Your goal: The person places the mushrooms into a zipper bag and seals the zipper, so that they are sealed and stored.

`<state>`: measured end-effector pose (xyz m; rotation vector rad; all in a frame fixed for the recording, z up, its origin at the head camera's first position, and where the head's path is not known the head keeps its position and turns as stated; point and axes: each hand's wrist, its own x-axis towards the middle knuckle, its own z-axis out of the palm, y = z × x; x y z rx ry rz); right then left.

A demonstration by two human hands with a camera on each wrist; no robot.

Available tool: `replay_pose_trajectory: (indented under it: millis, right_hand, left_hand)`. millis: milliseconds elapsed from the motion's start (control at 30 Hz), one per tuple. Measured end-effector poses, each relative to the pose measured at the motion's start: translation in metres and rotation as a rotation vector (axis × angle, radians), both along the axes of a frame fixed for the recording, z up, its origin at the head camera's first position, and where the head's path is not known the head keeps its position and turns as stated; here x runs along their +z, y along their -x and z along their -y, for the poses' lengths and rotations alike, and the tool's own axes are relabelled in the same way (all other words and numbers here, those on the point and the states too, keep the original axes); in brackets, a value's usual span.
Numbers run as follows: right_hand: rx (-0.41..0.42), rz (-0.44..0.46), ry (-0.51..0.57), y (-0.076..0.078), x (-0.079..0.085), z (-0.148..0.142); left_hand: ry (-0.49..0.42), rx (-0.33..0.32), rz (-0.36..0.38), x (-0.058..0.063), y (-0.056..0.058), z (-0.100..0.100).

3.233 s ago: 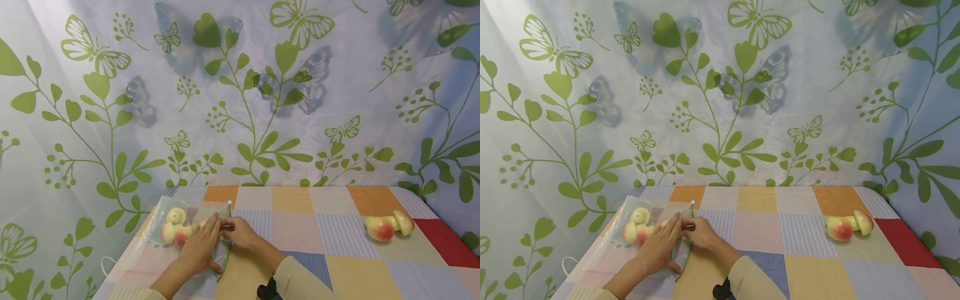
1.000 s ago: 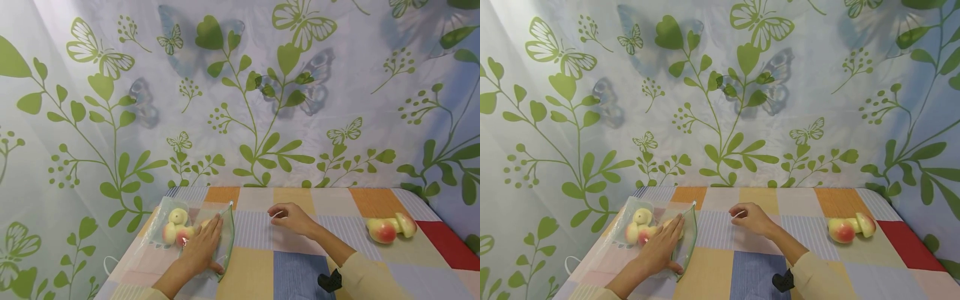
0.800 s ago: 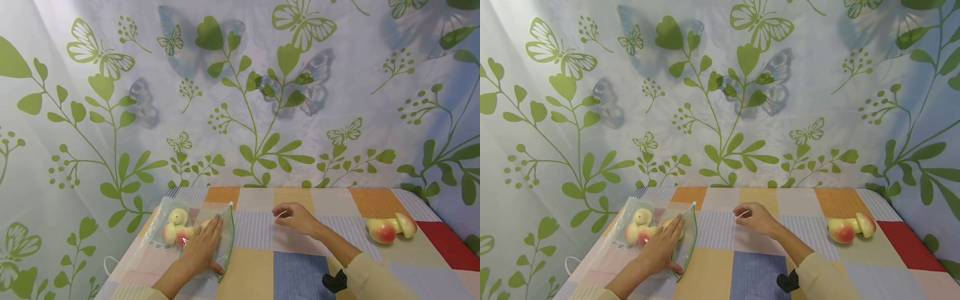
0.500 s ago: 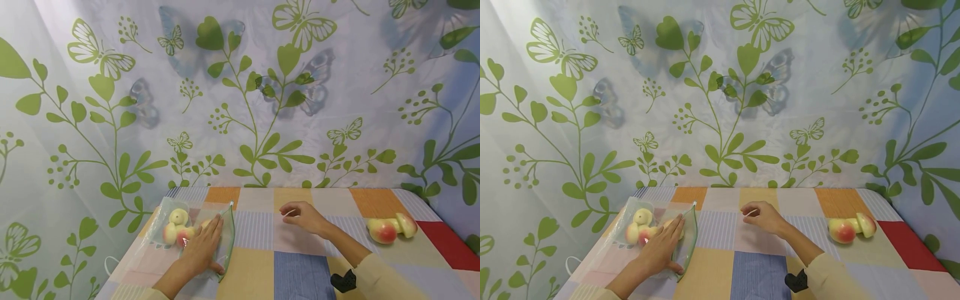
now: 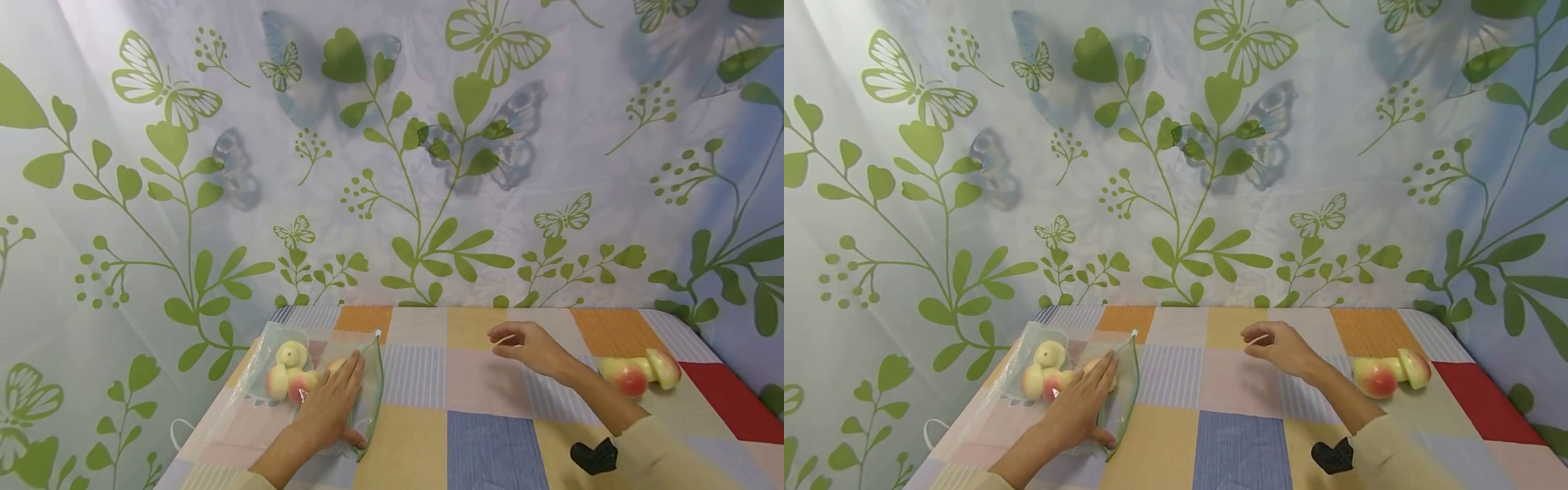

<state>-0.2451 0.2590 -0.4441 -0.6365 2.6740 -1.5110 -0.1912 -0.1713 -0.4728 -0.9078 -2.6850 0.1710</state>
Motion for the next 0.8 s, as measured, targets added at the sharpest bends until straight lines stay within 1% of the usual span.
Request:
replay_pose_trajectory:
  millis: [167,333,467,633,733,800]
  right_hand:
    - [-0.012,-0.012,-0.024,-0.001,0.002,-0.016]
    - [-0.022,-0.010,-0.047,-0.003,0.004,-0.031]
    - [-0.029,-0.027,-0.054,-0.002,0.007,-0.043]
    - [-0.059,-0.037,-0.076,-0.001,0.013,-0.065]
    - [-0.079,-0.045,-0.118,-0.003,0.019,-0.078]
    - [-0.108,-0.035,-0.146,-0.005,0.023,-0.087]
  left_hand:
    - [0.002,0.001,0.000,0.001,0.000,0.000]
    - [-0.004,-0.008,-0.005,0.000,0.001,0.001]
    - [-0.005,-0.014,-0.013,-0.001,0.000,0.001]
    - [-0.014,-0.020,-0.017,0.000,-0.001,0.000]
    - [-0.014,-0.021,-0.019,0.000,-0.002,0.000]
    - [-0.008,-0.020,-0.023,0.000,-0.002,0.000]
